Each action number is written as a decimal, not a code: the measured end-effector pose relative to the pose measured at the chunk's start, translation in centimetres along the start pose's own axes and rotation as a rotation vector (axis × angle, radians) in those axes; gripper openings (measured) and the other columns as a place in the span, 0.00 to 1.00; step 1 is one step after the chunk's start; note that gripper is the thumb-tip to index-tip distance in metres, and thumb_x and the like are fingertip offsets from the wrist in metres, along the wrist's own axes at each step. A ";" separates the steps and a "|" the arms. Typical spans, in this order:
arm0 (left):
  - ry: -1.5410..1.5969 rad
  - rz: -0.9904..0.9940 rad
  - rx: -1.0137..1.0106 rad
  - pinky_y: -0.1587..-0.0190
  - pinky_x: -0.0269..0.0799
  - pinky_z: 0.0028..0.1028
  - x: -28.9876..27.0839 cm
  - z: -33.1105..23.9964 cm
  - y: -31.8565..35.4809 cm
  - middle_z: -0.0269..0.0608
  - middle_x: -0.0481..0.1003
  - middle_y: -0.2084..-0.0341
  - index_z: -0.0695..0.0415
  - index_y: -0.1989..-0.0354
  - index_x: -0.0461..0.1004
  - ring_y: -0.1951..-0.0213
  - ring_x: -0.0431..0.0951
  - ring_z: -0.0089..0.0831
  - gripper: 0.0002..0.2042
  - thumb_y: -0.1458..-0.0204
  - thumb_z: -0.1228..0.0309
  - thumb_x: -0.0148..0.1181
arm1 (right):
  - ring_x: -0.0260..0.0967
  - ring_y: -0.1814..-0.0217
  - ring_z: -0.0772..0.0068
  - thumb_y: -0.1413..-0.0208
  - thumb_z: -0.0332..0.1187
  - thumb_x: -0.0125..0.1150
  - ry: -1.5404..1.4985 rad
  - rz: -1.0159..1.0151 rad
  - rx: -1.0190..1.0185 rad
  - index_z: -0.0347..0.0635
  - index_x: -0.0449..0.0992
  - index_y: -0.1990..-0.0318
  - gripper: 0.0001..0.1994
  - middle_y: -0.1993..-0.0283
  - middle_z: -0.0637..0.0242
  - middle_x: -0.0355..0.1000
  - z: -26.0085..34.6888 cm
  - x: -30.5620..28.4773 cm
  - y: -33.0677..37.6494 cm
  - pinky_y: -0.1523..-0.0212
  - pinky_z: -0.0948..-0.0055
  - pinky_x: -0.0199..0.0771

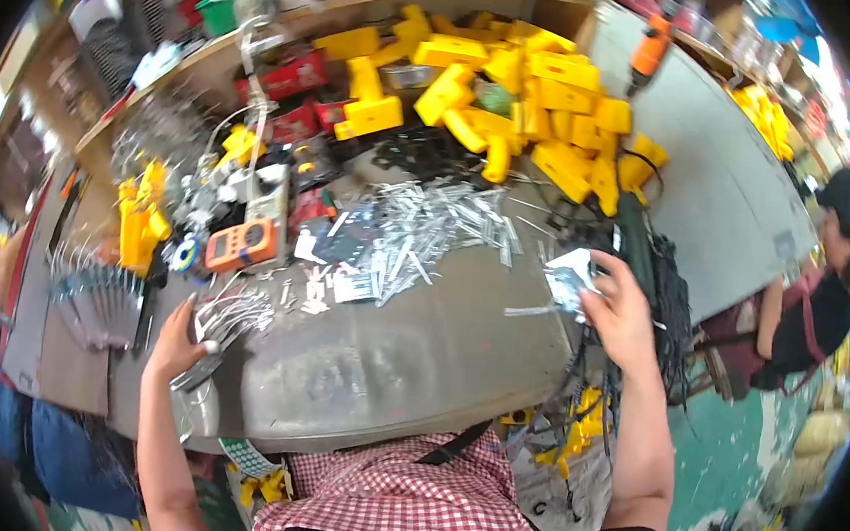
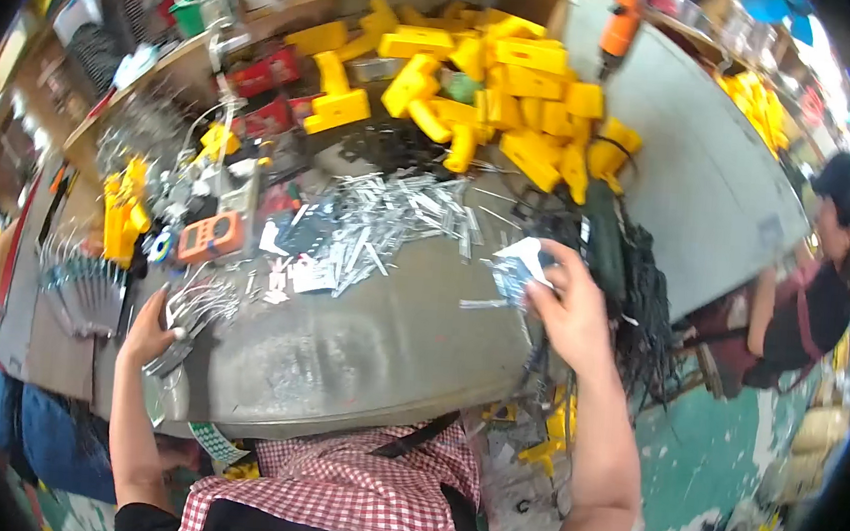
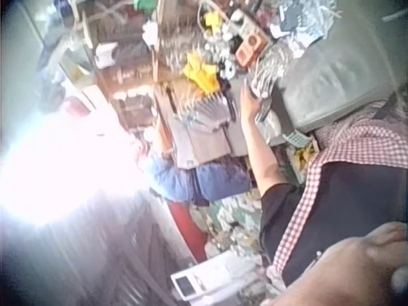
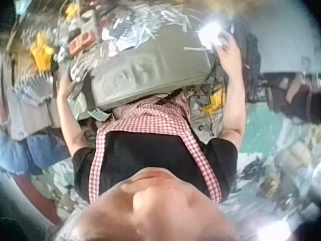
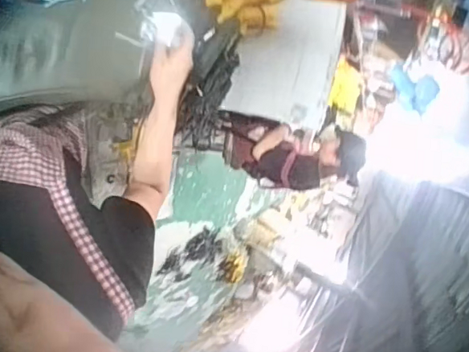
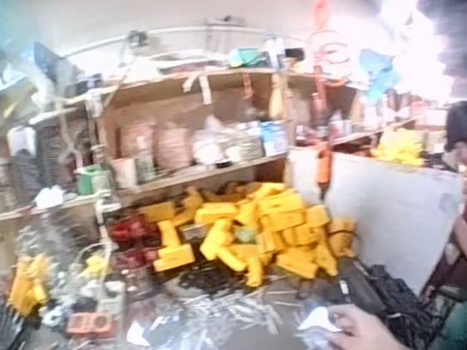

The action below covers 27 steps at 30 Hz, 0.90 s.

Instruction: Assembling mechanical components using screws and an electric screwdriver in a workshop setting.

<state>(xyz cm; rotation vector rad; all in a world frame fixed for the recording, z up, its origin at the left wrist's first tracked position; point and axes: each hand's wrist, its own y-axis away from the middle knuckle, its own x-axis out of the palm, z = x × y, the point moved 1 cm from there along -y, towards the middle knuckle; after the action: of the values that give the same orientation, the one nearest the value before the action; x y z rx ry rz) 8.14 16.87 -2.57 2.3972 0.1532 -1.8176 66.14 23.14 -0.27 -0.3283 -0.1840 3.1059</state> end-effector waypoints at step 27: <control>0.012 -0.043 -0.106 0.54 0.62 0.38 -1.2 -0.6 1.5 0.46 0.69 0.63 0.59 0.57 0.66 0.59 0.69 0.45 0.35 0.80 0.65 0.74 | 0.71 0.60 0.60 0.48 0.32 0.53 0.687 0.723 -0.626 0.41 0.76 0.60 0.11 0.62 0.53 0.74 5.0 44.0 -43.1 0.56 0.65 0.69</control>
<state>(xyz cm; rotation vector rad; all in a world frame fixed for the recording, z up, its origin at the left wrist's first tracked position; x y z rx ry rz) 8.62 15.49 -1.24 2.3507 0.2965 -1.7659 22.07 66.50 0.52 -1.7661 -1.2457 3.1818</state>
